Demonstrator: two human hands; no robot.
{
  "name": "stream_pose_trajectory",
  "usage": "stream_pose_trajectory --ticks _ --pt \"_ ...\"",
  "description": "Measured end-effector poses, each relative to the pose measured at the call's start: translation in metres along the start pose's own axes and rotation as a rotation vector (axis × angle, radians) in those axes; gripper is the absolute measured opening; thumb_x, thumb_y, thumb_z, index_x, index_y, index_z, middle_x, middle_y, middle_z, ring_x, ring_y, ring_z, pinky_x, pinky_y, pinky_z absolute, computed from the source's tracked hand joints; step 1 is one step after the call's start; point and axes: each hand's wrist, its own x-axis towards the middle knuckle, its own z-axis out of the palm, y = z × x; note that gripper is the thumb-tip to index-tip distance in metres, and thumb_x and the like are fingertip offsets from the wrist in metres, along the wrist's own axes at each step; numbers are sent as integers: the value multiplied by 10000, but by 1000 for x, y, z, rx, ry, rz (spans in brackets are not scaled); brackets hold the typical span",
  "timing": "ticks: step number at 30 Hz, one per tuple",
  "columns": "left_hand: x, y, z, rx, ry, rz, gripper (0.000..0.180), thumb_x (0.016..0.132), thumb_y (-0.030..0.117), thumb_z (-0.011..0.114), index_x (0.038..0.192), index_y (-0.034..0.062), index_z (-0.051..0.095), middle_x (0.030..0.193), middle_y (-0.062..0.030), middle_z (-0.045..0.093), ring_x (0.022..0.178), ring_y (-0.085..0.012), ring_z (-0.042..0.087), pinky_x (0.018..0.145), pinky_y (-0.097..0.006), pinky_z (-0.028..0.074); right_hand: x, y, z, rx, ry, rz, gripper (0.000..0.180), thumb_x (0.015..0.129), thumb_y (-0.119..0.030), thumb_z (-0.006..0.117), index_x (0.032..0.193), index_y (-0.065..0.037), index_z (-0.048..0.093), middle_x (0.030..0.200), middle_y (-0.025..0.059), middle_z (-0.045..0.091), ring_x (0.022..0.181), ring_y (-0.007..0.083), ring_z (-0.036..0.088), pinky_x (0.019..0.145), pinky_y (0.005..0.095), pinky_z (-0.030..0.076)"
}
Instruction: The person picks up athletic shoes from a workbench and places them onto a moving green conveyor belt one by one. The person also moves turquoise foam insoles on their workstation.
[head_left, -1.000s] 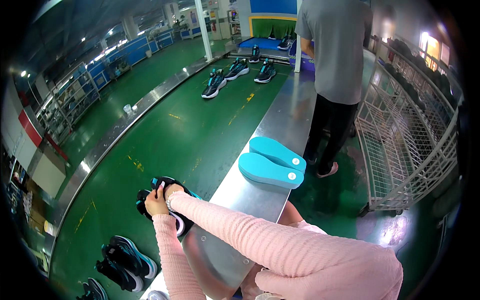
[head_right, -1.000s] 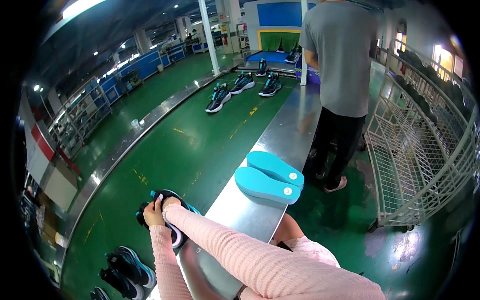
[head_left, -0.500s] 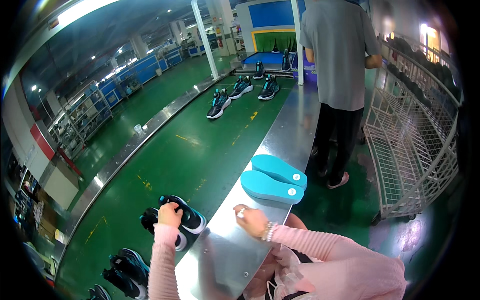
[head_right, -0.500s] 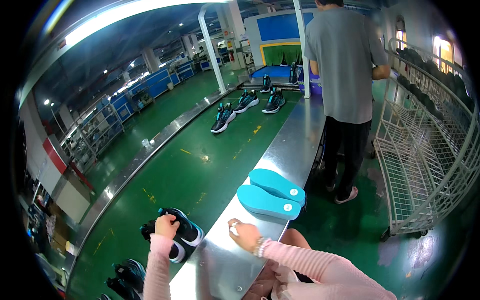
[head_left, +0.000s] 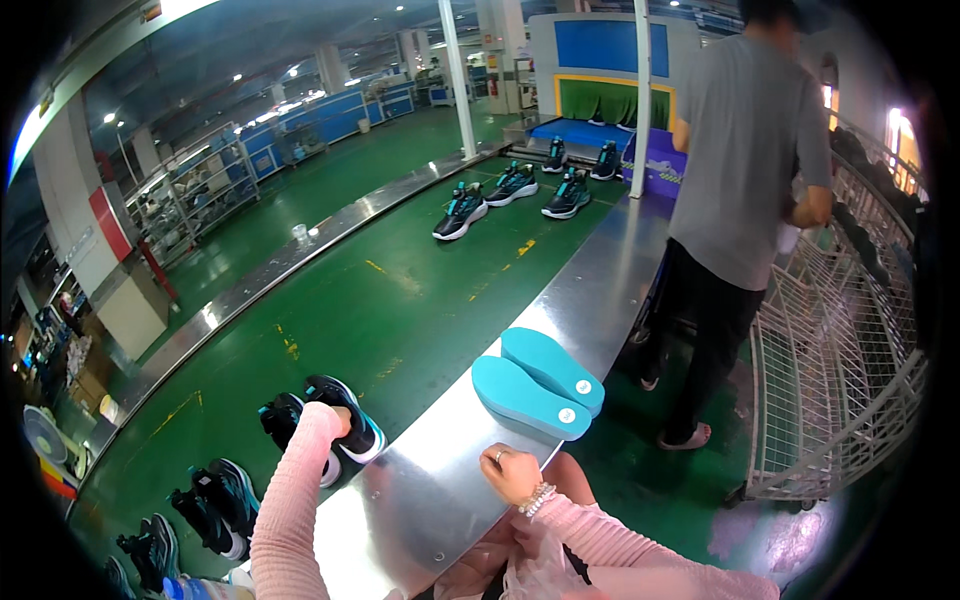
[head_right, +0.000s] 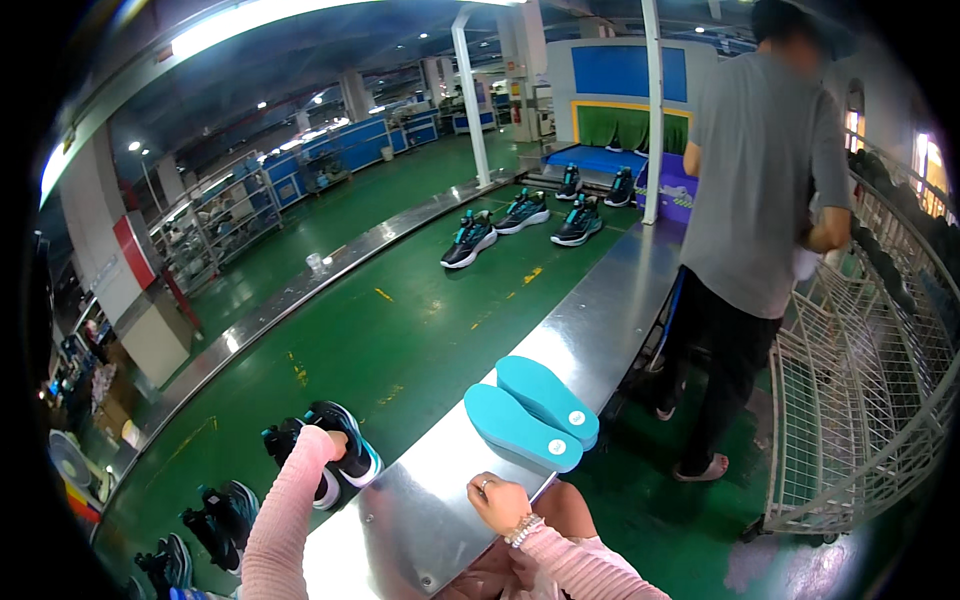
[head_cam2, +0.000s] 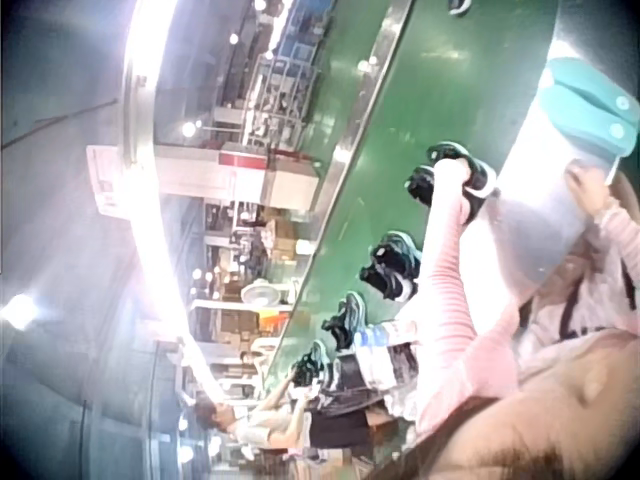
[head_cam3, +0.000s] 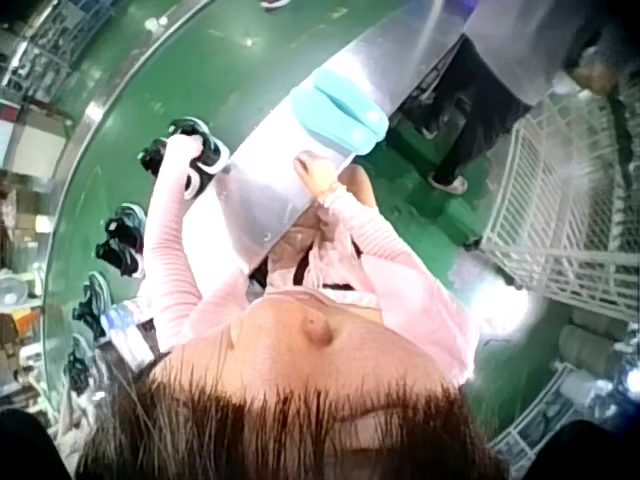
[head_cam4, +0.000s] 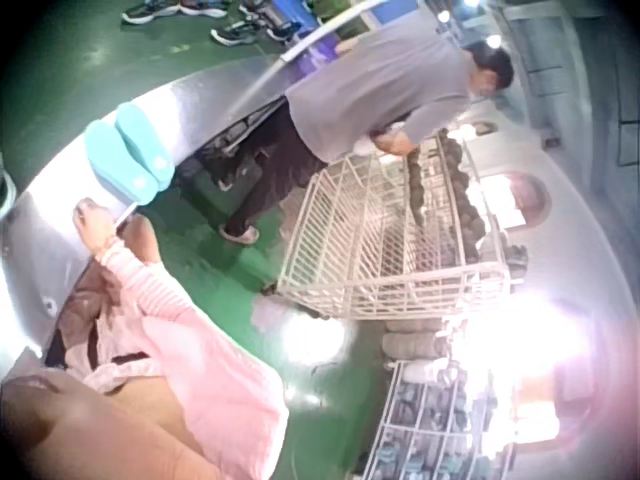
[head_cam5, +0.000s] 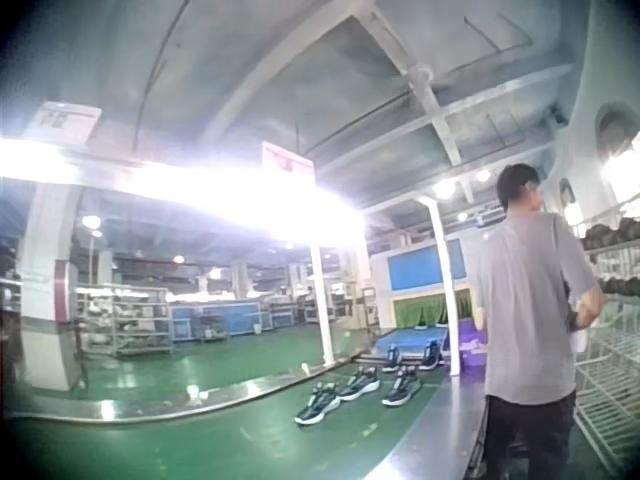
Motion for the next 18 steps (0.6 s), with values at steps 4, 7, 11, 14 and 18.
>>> stream_pose_trajectory --ticks 4,7,11,14,18 --pt "-66 12 -26 60 -152 114 441 827 270 351 1254 176 413 1333 5 368 1210 -192 365 1019 -321 251 -2 -2 -1 39 18 47 99 752 -136 554 755 -45 594 760 97 603 620 275 578 561 328 460" --pt "-54 8 -25 46 -173 20 484 821 316 361 1272 143 379 1339 7 359 1217 -160 344 1016 -275 229 -2 -6 -1 33 21 60 101 750 -141 565 747 -45 597 751 96 604 605 275 578 556 327 460" --pt "-38 12 -29 41 -161 -80 559 812 376 375 1296 99 335 1347 11 347 1226 -118 315 1011 -215 201 -2 -2 -4 18 32 47 102 755 -143 558 759 -50 601 757 97 606 623 281 579 568 334 463" --pt "-31 12 -25 37 -147 -126 557 809 368 366 1287 82 352 1330 -5 370 1212 -128 337 1020 -227 202 0 0 -6 -11 40 38 104 760 -143 553 762 -50 599 763 99 608 636 285 580 578 340 465" --pt "-8 -24 4 -571 -203 -182 542 802 362 381 1282 110 366 1338 -8 355 1231 -138 312 1027 -240 199 3 -1 -12 31 18 60 112 767 -146 544 765 -48 598 768 105 607 639 288 579 581 343 465"
